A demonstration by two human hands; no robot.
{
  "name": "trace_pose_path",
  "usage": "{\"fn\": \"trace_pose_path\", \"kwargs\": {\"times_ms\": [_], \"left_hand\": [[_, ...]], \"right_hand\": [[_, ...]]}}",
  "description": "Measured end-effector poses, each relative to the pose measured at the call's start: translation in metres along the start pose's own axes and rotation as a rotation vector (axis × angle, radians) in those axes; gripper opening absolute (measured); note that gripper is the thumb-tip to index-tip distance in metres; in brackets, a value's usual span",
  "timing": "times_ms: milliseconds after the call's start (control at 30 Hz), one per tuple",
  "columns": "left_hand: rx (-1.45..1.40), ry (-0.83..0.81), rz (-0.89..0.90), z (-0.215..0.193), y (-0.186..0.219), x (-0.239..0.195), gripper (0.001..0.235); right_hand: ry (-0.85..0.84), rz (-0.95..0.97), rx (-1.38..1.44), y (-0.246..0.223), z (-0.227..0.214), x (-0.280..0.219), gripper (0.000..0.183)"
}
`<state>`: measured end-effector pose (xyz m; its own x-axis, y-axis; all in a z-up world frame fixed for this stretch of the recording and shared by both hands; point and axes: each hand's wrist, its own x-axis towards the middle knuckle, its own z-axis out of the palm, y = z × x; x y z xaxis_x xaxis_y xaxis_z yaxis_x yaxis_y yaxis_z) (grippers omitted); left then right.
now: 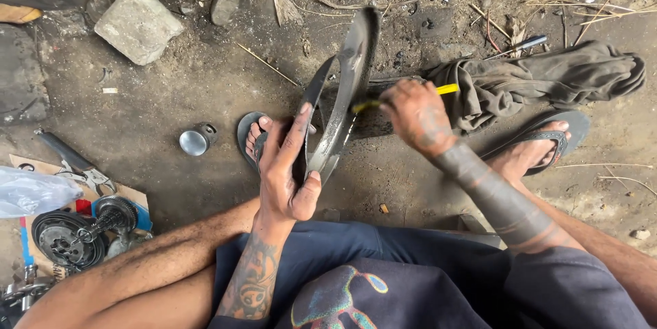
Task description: The person sits on the ground and scrubs a curved metal part with a yellow-handled brush. The person rotates the part to clean different areas and occasionally brushes a nearby dark surface.
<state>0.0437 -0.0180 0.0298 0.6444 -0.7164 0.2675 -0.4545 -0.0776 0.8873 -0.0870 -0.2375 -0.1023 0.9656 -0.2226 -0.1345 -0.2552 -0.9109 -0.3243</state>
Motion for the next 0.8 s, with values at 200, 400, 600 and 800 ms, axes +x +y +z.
{"fn": "trace_pose_path", "kwargs": {"times_ms": [200,400,600,800], "left_hand": [[0.026,0.049,-0.011,-0.001,0.000,0.001,0.078],[-0.041,0.146,-0.028,-0.001,-0.018,-0.007,0.079],[-0.105,0.205,-0.084,-0.002,-0.012,-0.002,0.084],[-0.116,0.247,-0.113,-0.005,-0.013,0.000,0.081]], "right_hand": [[-0.162,-0.143,0.721,-0.066,-0.014,-0.014,0.018],[-0.213,0.059,0.510,-0.068,-0.009,-0.021,0.008],[-0.091,0.096,0.486,-0.033,0.016,-0.005,0.012],[-0.193,0.030,0.478,-0.073,-0.063,-0.008,0.016]]}}
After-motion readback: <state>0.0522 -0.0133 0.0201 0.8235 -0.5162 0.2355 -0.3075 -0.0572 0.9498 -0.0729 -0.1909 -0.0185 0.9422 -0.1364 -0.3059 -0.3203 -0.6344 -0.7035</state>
